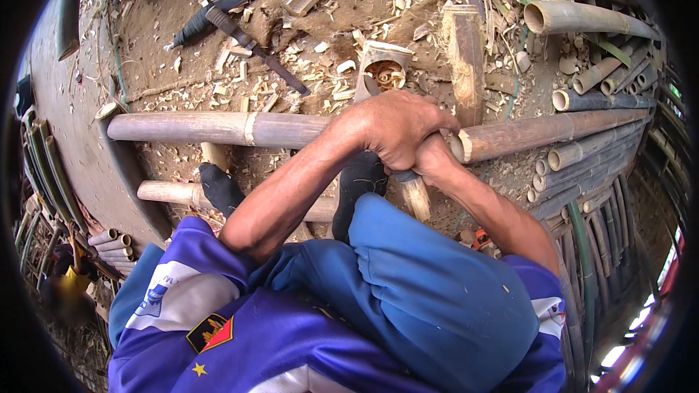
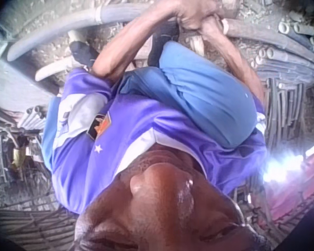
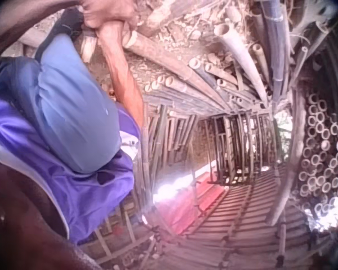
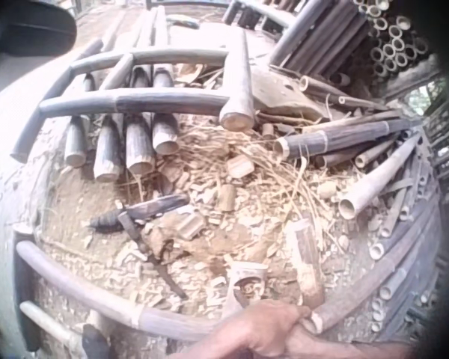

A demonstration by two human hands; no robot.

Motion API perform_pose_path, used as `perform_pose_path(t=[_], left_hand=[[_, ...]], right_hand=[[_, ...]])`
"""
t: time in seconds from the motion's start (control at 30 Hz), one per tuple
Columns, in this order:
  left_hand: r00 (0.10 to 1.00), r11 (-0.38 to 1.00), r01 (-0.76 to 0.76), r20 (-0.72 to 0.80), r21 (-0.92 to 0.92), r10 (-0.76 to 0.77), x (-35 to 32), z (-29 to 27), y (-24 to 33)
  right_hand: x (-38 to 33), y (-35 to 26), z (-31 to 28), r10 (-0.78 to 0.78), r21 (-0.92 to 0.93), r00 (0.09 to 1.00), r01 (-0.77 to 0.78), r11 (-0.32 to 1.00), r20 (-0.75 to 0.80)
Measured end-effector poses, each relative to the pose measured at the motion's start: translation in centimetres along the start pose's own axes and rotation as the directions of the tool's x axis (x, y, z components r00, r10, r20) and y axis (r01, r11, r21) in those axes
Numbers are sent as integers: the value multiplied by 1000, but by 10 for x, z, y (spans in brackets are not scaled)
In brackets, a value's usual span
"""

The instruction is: The person carves and fits joints into bamboo poles using a small knife and a wooden mallet. The person repeatedly strikes the knife with the mallet to chisel out sections of the bamboo and then tests the fit by inserting another bamboo pole into the carved joint.

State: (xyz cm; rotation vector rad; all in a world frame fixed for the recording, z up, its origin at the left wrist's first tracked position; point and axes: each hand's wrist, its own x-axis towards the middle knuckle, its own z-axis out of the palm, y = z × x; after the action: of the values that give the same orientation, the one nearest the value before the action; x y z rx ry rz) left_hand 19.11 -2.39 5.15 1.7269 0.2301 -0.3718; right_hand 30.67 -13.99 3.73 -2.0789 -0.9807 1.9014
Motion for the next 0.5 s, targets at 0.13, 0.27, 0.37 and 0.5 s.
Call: perform_pose_path(t=[0.13,0.27,0.37,0.5], left_hand=[[967,999,16,-255,-27,-23,-7,15,14],[935,997,-18,-356,-71,-8,-13,24,4],[956,995,-71,-279,68,87,-21,24,-10],[699,992,-78,-705,97,124,-64,34,-3]], right_hand=[[-5,-17,-36,15,-230,983,27,973,182],[-8,-17,-31,29,-359,972,58,931,233],[-8,-3,25,-2,245,1000,5,970,-13],[-28,3,72,-22,790,996,84,607,-88]])
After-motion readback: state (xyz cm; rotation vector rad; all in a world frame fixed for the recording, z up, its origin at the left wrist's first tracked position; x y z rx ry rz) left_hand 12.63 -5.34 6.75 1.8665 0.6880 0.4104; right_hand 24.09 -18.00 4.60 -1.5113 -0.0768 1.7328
